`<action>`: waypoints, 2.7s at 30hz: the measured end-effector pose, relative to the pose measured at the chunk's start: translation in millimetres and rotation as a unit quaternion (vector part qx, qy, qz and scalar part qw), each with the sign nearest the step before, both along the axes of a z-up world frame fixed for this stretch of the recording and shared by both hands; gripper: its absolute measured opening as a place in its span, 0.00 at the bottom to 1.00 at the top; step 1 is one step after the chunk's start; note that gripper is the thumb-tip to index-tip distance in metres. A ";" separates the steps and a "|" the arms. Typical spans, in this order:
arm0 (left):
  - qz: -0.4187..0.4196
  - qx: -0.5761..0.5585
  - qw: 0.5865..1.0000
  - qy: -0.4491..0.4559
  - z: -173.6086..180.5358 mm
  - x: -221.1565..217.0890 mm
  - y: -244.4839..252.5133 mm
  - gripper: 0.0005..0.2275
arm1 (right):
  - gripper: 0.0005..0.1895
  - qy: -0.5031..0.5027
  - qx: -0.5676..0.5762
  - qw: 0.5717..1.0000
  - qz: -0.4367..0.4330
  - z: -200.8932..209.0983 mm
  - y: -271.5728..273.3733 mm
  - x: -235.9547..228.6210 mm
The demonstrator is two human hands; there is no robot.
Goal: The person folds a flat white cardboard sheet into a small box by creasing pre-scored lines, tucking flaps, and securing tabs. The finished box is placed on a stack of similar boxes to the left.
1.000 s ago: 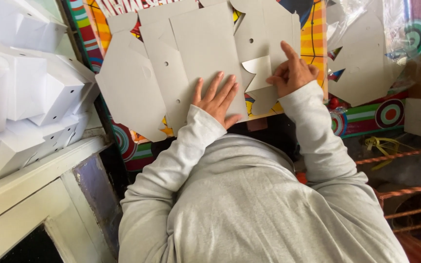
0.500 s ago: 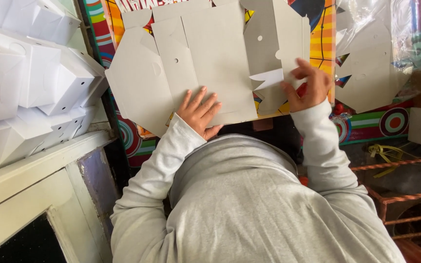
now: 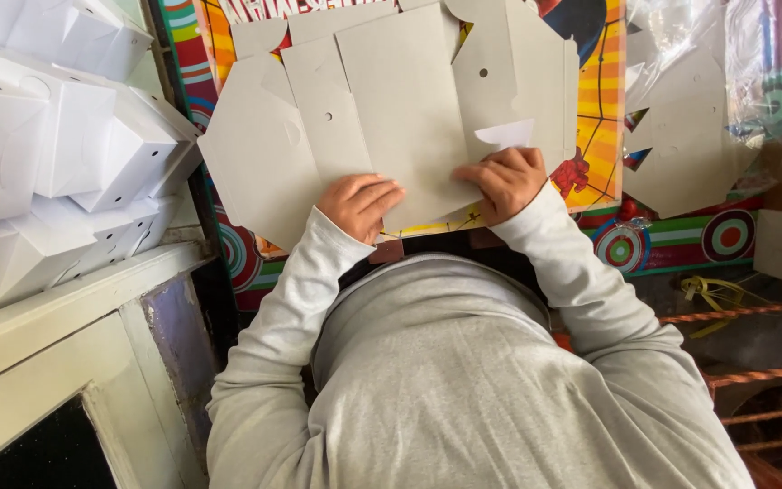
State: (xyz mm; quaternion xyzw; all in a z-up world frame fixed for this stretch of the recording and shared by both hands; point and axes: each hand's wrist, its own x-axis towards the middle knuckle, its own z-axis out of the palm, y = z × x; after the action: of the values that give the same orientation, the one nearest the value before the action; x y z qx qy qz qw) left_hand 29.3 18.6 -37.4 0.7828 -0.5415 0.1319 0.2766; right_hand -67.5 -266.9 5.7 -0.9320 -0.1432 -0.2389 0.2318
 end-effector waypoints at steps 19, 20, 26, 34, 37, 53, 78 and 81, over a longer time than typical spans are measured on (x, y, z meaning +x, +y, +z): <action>0.099 0.011 0.993 -0.062 17.4 1.0 -21.8 0.13 | 0.10 -0.049 -0.038 0.998 0.015 -5.0 20.3 27.2; 0.081 0.022 0.996 -0.035 19.7 2.9 -16.4 0.14 | 0.11 -0.053 -0.036 0.998 0.019 -2.2 18.7 29.1; 0.095 0.068 0.993 -0.024 32.1 3.8 41.3 0.20 | 0.13 -0.058 -0.046 0.997 -0.002 -12.9 10.1 27.3; 0.095 0.079 0.992 -0.014 66.9 -14.2 70.1 0.35 | 0.30 0.002 -0.019 1.000 0.024 5.7 25.1 48.9; 0.092 0.092 0.991 -0.019 37.1 -17.4 81.7 0.37 | 0.24 0.023 0.028 0.999 0.032 16.9 15.3 46.8; 0.078 -0.028 0.995 0.056 4.0 8.3 35.7 0.14 | 0.13 -0.083 -0.038 0.995 0.049 -9.5 67.9 33.4; 0.168 0.021 0.985 0.028 69.0 -3.9 113.4 0.32 | 0.37 0.076 0.046 0.996 0.025 0.7 87.1 69.9; 0.177 0.038 0.983 0.023 71.3 -14.8 110.6 0.38 | 0.15 0.052 0.092 0.992 0.067 -3.4 80.2 70.8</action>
State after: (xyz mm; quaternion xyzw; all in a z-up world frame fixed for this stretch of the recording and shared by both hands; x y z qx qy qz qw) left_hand 14.5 129.3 33.9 0.8792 -0.3920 0.1401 0.2316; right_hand 3.3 -186.7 2.3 -0.9061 -0.1707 -0.1862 0.3394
